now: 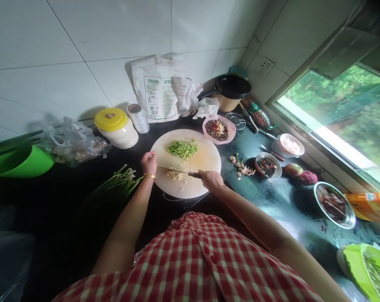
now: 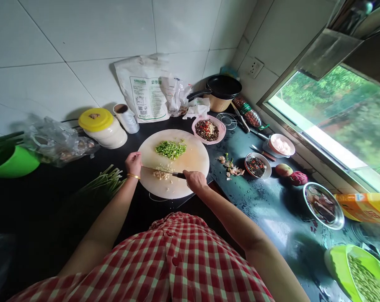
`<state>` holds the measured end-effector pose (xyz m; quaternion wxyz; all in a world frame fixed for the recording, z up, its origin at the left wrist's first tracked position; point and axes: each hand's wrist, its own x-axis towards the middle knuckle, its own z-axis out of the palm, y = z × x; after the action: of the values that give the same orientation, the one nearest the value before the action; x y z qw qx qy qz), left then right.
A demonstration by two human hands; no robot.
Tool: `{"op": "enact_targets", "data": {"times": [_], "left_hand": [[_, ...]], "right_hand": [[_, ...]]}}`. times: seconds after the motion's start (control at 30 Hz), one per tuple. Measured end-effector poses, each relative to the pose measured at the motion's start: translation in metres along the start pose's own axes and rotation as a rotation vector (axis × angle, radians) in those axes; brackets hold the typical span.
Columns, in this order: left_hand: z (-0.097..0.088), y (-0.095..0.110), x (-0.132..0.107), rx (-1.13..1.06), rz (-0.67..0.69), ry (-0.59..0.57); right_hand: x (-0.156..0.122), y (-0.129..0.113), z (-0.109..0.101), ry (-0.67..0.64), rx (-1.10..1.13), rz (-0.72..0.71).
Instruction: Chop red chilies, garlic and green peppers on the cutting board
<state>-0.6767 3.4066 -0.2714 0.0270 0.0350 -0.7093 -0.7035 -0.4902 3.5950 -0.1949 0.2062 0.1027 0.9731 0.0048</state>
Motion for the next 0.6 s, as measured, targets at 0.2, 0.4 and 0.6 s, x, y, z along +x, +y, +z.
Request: {"op": "enact_targets", "data": {"times": [0.2,0.4,0.6], "left_hand": [[-0.005,0.007,-0.001,-0.005,0.040,0.038],[-0.013,0.004,-0.001,0.013,0.025,-0.040],[-0.020,0.000,-0.001,-0.031,-0.001,-0.028]], "right_hand": [[-0.004,-0.003,0.001,0.058,0.022,-0.049],[-0.007,-0.012,0.000,0.012,0.026,-0.015],[-0.023,-0.020,0.002,0.008,0.030,-0.047]]}}
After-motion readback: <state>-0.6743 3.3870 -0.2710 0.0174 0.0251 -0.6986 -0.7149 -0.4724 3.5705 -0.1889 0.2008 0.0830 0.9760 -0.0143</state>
